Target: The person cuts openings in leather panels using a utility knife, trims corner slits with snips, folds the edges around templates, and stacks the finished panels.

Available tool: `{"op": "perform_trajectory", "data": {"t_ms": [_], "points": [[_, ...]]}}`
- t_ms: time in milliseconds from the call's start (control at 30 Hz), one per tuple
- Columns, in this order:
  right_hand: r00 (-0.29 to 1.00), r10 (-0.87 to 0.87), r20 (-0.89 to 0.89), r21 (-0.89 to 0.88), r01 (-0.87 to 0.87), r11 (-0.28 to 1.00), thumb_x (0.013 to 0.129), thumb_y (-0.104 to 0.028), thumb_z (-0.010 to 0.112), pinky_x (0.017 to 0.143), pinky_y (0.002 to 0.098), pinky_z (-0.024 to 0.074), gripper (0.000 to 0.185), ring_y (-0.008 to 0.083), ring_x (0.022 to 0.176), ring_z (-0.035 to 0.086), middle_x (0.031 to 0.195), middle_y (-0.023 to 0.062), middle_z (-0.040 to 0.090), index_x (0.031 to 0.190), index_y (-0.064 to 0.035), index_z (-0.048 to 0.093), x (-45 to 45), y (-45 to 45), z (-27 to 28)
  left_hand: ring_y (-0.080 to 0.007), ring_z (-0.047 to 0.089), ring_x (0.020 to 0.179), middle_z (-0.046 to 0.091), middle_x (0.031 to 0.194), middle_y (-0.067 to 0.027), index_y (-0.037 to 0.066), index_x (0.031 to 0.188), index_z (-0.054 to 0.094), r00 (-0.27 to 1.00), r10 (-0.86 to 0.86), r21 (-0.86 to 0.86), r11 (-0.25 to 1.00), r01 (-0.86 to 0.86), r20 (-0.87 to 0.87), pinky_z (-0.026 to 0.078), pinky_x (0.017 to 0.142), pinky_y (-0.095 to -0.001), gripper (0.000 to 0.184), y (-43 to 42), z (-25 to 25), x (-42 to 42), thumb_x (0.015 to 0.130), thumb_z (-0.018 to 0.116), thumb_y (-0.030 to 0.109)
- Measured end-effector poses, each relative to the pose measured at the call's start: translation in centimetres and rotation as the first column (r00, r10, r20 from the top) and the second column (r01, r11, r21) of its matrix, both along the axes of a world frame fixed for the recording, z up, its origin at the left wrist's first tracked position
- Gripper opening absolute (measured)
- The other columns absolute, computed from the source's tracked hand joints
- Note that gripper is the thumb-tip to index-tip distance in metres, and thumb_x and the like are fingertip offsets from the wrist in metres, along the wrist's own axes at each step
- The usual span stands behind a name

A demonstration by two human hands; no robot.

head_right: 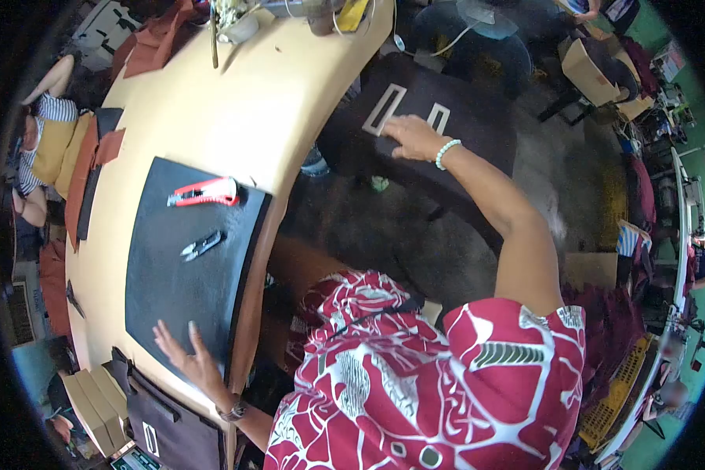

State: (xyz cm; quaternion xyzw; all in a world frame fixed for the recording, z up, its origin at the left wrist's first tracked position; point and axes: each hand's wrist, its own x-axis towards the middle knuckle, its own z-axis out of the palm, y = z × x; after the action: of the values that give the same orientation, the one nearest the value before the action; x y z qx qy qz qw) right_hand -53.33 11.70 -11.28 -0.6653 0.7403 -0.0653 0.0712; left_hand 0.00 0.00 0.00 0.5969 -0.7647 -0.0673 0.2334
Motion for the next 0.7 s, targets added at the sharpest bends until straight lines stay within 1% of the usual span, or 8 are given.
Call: {"op": "perform_trajectory", "data": {"t_ms": [33,100,167,367,400,500,567,700], "points": [[0.999,0.024,0.044,0.097,-0.028,0.995,0.067,-0.018,0.075,0.088,0.0417,0.041,0.047,0.03,0.104,0.052,0.104,0.0098,0.055,0.108,-0.0091,0.053,0.3,-0.2,0.5,-0.0358,0.02,0.136,0.027,0.146,-0.0162,0.011,0.14,0.035,1.0,0.012,0.041,0.999,-0.012,0.007,0.015,0.108,-0.0558,0.063,0.6,-0.2,-0.9,0.089,0.054,0.043],[0.994,0.095,0.055,0.043,-0.098,0.994,0.066,-0.02,0.077,0.085,0.0427,0.0417,0.047,0.0315,0.1,0.053,0.1,0.0105,0.056,0.104,-0.0076,0.053,-0.8,-1.6,-0.1,-0.0353,0.024,0.135,0.03,0.145,-0.0169,0.008,0.138,0.036,0.997,-0.006,-0.016,1.0,0.007,0.08,0.02,0.107,-0.051,0.059,-0.1,-1.6,-2.4,0.09,0.054,0.037],[0.996,0.064,0.062,0.206,-0.076,0.976,0.065,-0.023,0.077,0.084,0.0424,0.0415,0.049,0.0317,0.099,0.053,0.097,0.0111,0.057,0.104,-0.0074,0.052,-1.6,-2.2,0.1,-0.0354,0.026,0.134,0.032,0.143,-0.0174,0.007,0.137,0.037,0.983,0.046,-0.043,0.998,-0.039,0.176,0.022,0.107,-0.0491,0.057,0.1,-2.3,-3.0,0.09,0.054,0.035],[0.991,0.082,0.109,0.271,-0.109,0.956,0.066,-0.024,0.075,0.071,0.0423,0.0449,0.03,0.0327,0.078,0.059,0.072,0.0104,0.059,0.078,-0.0067,0.054,-0.7,-2.9,-0.2,-0.0362,0.03,0.131,0.038,0.14,-0.0183,0.004,0.134,0.042,0.994,0.054,-0.076,0.996,-0.047,0.098,0.025,0.106,-0.0462,0.054,-0.1,-2.3,-2.5,0.09,0.054,0.033],[0.983,0.126,0.134,0.16,-0.147,0.976,0.07,-0.024,0.071,0.064,0.0448,0.0455,0.026,0.035,0.07,0.06,0.065,0.0118,0.059,0.071,-0.0058,0.052,-0.6,-2.5,-0.2,-0.0362,0.03,0.131,0.038,0.139,-0.0183,0.004,0.133,0.042,0.994,0.052,-0.083,0.996,-0.044,0.099,0.026,0.106,-0.0461,0.054,-0.2,-2.5,-2.6,0.09,0.054,0.033],[0.992,-0.006,0.125,0.16,-0.014,0.987,0.076,-0.025,0.064,0.063,0.0471,0.0452,0.023,0.0369,0.071,0.061,0.068,0.0142,0.061,0.074,-0.005,0.052,-0.6,0.0,2.6,-0.0363,0.031,0.13,0.038,0.139,-0.0188,0.003,0.133,0.043,0.994,0.062,-0.12,0.992,-0.05,0.093,0.026,0.106,-0.0464,0.053,-0.5,-3.1,-2.2,0.091,0.054,0.033],[0.994,-0.087,-0.066,0.164,0.097,0.982,0.083,-0.03,0.055,0.066,0.0486,0.0477,0.025,0.0397,0.074,0.061,0.073,0.0193,0.062,0.085,-0.0052,0.057,-2.5,2.4,4.2,-0.0362,0.034,0.129,0.041,0.137,-0.0193,0.002,0.132,0.044,0.996,0.058,-0.137,0.989,-0.048,0.073,0.028,0.105,-0.0464,0.052,-0.5,-3.2,-2.3,0.091,0.053,0.033],[0.847,-0.528,-0.063,0.039,0.531,0.847,0.082,-0.025,0.053,0.075,0.0469,0.0473,0.02,0.0385,0.086,0.06,0.086,0.0177,0.064,0.088,-0.007,0.06,-6.5,7.7,10.6,-0.0361,0.037,0.127,0.044,0.134,-0.0198,0.003,0.131,0.046,0.997,0.029,-0.149,0.989,-0.019,0.069,0.029,0.104,-0.0462,0.051,-0.9,-3.6,-2.1,0.091,0.053,0.034]]}}
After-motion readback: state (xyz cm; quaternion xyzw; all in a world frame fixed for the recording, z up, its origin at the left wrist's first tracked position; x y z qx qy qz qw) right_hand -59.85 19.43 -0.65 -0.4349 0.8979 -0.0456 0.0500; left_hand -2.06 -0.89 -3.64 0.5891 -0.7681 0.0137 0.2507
